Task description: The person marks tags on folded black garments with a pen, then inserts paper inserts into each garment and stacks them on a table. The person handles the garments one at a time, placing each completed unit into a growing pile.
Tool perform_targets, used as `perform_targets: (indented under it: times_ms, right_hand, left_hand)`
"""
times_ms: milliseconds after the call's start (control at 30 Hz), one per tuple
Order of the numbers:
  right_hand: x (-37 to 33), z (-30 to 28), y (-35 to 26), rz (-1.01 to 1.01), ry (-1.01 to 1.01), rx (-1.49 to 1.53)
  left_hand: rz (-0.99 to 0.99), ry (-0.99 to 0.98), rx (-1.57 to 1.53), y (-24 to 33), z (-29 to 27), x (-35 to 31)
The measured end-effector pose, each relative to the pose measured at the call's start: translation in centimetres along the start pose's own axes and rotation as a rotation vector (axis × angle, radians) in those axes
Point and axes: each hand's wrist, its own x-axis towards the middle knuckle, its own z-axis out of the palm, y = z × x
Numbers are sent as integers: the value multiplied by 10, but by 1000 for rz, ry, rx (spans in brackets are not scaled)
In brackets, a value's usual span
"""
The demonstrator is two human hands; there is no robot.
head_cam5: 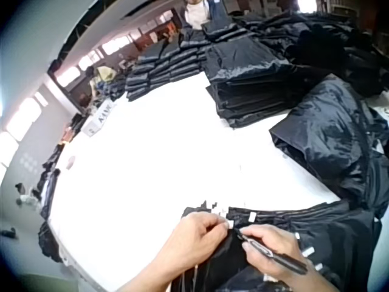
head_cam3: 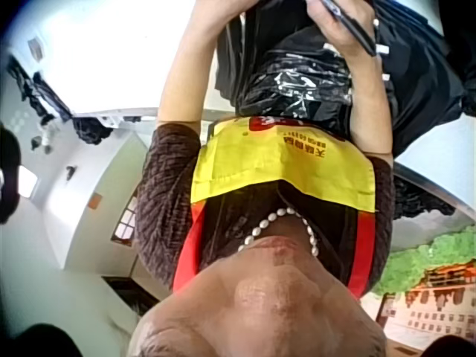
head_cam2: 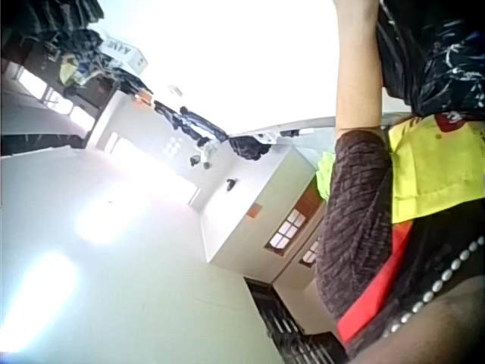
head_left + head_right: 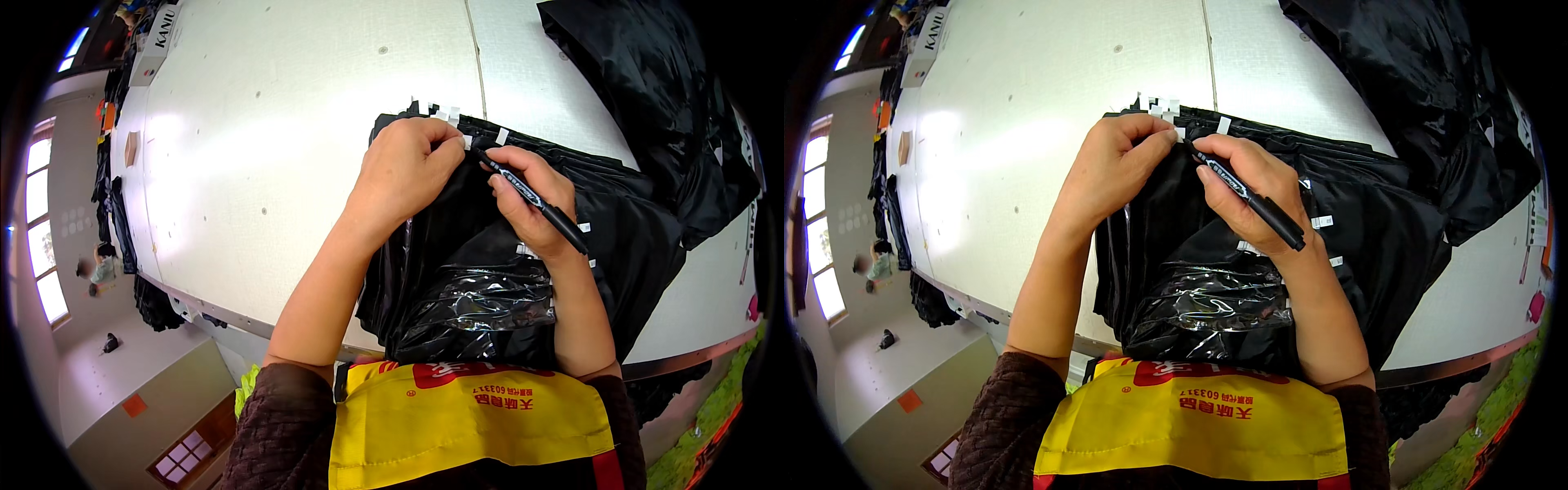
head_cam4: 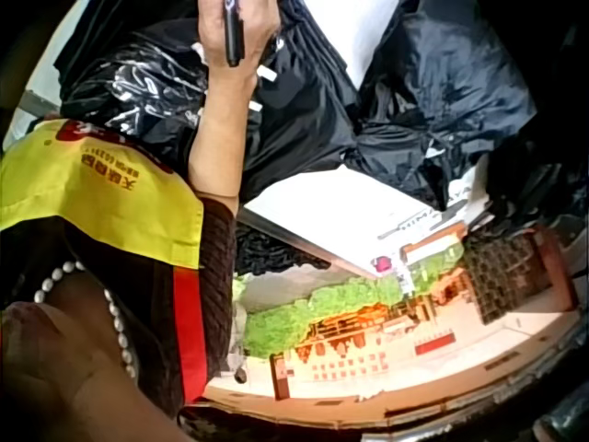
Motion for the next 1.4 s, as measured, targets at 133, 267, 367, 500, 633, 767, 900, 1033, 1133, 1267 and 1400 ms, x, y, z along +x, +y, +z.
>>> perform_targets:
  times_ms: [133, 267, 367, 500, 633, 767, 900, 1033, 1133, 1267, 1400]
  right_hand:
    - [1, 3, 1, -30, 25, -23]
    - [3, 1, 3, -126, 4, -95]
    - [2, 1, 1, -85, -8, -32]
    - [3, 3, 3, -113, 20, -80]
    - [-1, 1, 4, 6, 53, 40]
    - [-3, 1, 4, 71, 205, 256]
    - [-4, -4, 4, 60, 348, 389]
    - [0, -13, 0, 91, 295, 551]
    - [0, -13, -2, 264, 249, 537]
    - [0, -4, 4, 285, 294, 321]
    - [0, 0, 3, 267, 365, 278]
  left_hand:
    - [16, -2, -13, -2, -1, 0]
    - [46, 10, -30, -6, 1, 0]
    - [30, 7, -31, -6, 1, 0]
    - [59, 17, -10, -8, 1, 0]
    - [31, -6, -2, -7, -1, 0]
    - [36, -37, 51, 2, -3, -11]
    - [658, 92, 406, 26, 18, -41]
    - [666, -144, 522, 25, 78, -85]
    - [629, -152, 351, 24, 81, -87]
    - [433, -258, 64, 22, 43, -51]
    - [417, 213, 368, 11, 30, -7]
